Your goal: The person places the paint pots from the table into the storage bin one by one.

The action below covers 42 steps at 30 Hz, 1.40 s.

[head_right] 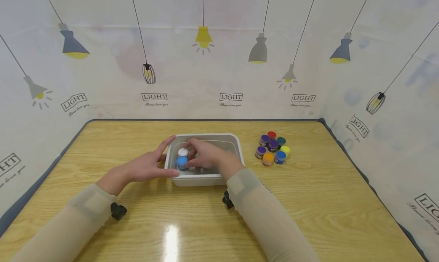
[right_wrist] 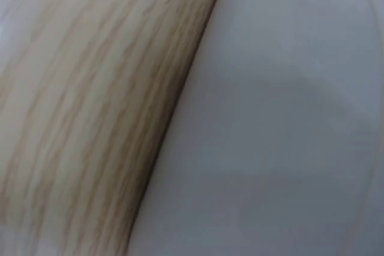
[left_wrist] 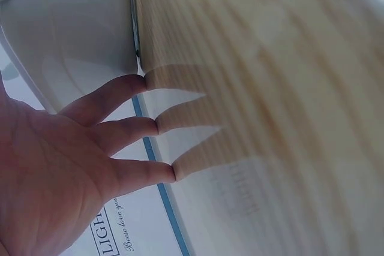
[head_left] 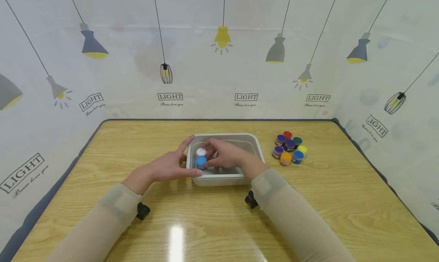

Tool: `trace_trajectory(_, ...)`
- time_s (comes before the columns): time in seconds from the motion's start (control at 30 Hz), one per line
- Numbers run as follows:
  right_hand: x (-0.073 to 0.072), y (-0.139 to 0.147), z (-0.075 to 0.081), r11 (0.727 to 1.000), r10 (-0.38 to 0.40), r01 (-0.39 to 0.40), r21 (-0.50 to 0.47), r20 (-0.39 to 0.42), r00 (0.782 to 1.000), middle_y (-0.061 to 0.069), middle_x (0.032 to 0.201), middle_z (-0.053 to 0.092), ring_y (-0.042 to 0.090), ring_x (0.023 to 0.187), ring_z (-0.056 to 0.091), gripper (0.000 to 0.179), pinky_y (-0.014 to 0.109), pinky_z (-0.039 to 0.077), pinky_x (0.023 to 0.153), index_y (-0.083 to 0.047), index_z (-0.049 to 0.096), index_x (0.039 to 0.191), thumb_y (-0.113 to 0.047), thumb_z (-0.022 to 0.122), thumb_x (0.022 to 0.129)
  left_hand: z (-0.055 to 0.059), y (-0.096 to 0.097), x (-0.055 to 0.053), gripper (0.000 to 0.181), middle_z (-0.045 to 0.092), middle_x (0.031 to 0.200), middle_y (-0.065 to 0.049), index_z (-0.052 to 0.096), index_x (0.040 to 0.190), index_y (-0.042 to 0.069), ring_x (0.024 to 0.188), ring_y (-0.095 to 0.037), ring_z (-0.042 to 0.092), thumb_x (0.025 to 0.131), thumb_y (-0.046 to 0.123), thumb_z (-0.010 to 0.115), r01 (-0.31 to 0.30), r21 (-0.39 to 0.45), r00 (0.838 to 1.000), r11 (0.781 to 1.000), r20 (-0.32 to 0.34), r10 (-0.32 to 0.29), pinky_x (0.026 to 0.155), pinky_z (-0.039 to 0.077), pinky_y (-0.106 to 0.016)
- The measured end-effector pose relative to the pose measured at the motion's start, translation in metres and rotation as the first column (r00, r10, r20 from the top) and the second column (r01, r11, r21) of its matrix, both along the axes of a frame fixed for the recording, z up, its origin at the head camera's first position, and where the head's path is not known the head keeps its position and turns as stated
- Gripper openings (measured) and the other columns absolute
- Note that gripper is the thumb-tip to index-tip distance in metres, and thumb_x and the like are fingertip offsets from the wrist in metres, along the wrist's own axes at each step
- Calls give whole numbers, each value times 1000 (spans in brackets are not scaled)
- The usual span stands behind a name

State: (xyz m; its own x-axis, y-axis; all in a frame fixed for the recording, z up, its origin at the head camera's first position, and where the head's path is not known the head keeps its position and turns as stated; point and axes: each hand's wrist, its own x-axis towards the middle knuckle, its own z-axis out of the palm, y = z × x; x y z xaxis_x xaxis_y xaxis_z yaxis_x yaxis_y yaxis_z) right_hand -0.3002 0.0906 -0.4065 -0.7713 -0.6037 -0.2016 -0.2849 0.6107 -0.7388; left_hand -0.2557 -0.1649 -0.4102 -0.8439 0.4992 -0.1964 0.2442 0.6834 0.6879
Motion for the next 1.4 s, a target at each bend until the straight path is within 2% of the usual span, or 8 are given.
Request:
trace_trajectory(0.37,0,-1,3,1000,5,-5,16,-10,1000,11,130,76,18,98,76,61,33,63,87,-11,52,154,-13,81,101,0,0,0,125,58,159,-27,-12,176,39,139,-37,66,92,75,74,-1,-7,1000,1000,0,1,116,50,-61)
trace_trajectory(0.6,1,-2,2,1000,-2,2,-3,27,1000,13,131,75,20,90,77,59,34,64,83,-11,51,153,-10,80,101,0,0,0,126,58,161,-24,-13,175,39,145,-40,61,93,75,75,5,-3,1000,1000,-5,-5,120,46,-64)
trace_trajectory(0.83,2,-1,2,1000,-6,6,-8,25,1000,13,132,75,20,90,77,59,34,64,83,-12,51,153,-10,80,101,-1,0,0,126,59,160,-24,-12,176,36,144,-40,61,92,76,74,4,-5,1000,1000,-8,-4,119,46,-64)
trace_trajectory(1.1,4,-1,2,1000,-7,8,-15,31,999,14,132,74,20,90,77,60,34,65,84,-10,50,153,-10,79,101,0,-1,0,125,59,160,-22,-12,176,40,144,-42,61,92,77,74,2,-26,1000,1000,-15,-2,119,46,-65)
trace_trajectory(1.4,3,2,4,1000,1,-1,-6,31,1000,13,132,75,20,90,77,62,35,65,85,-11,50,155,-12,80,101,-2,-1,1,125,60,160,-22,-11,175,42,141,-40,64,92,76,74,1,-6,1000,1000,-16,-1,117,48,-63)
